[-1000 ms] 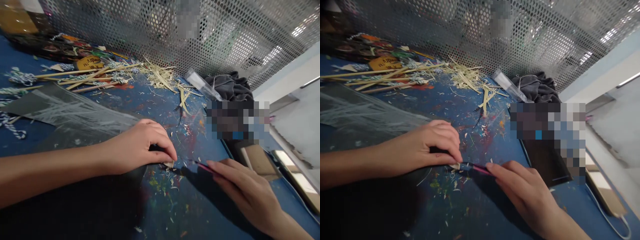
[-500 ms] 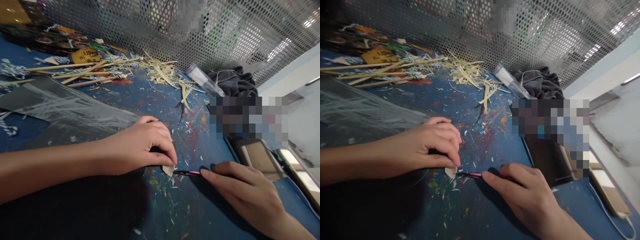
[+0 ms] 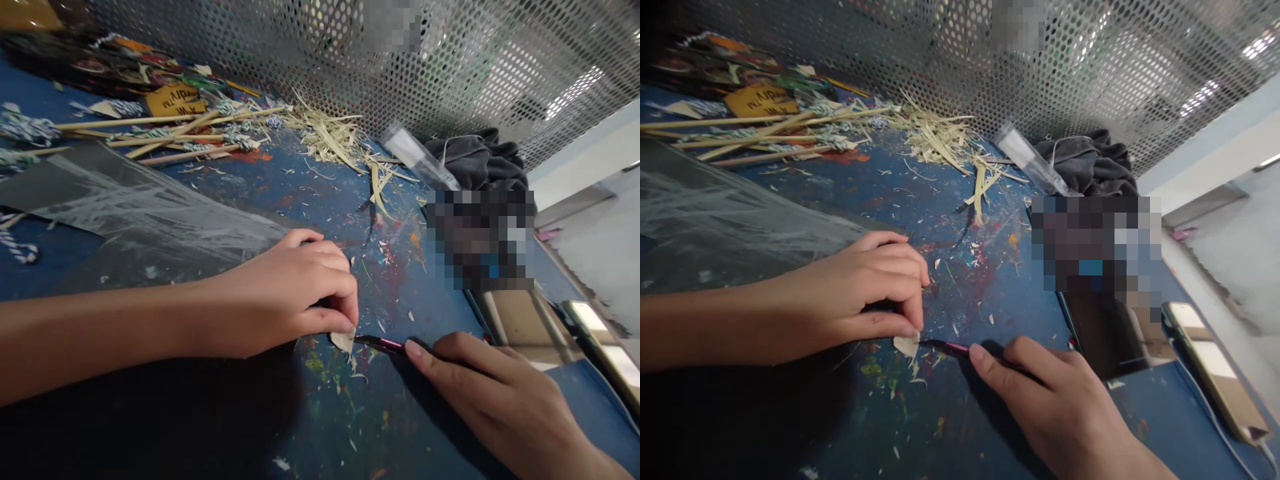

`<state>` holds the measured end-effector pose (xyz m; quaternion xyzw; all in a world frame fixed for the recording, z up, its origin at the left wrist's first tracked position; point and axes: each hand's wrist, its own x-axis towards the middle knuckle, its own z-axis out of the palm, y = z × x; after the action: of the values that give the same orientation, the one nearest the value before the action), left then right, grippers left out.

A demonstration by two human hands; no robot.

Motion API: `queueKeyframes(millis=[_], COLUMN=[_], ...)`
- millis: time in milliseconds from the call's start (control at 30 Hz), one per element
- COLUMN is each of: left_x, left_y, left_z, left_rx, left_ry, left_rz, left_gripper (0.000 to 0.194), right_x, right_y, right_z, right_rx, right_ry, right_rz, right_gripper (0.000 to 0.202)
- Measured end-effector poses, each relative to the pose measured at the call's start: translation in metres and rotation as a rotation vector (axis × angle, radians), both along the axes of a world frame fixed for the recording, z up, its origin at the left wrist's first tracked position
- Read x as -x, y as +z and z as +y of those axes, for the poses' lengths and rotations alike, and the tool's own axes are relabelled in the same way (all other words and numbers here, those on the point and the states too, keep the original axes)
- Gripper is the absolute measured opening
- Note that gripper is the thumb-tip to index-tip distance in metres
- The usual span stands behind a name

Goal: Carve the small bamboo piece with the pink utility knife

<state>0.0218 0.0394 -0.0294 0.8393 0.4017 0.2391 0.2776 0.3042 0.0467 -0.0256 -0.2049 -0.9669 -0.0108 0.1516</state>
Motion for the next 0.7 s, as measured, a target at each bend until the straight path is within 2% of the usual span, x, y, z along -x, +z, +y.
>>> queueKeyframes(millis=[200,267,467,700], left_x=[0.000,0.001,0.000,-0.001], left_y=[-0.001,-0.001,0.000,0.002], left_z=[0.000,0.001,0.002,0.002], left_rx=[-0.029,-0.030,0.000,0.034], left_ry=[-0.013,-0.013,-0.014,0.007], left_rz=[-0.002,-0.001,0.000,0.014], left_gripper=[0.011,0.011,0.011,0.012], right_x=[-0.013,-0.012,0.000,-0.006], right_y=[-0.006,-0.007,-0.005,-0.002], right_z=[-0.002,-0.003,0.001,0.001], right_rx=[0.196,0.195,-0.089,-0.208], right_ry=[0.012,0.011,-0.051,0.034], right_rz=[-0.075,-0.078,0.141,0.014], right_gripper=[0.036,0.036,0.027,0.033])
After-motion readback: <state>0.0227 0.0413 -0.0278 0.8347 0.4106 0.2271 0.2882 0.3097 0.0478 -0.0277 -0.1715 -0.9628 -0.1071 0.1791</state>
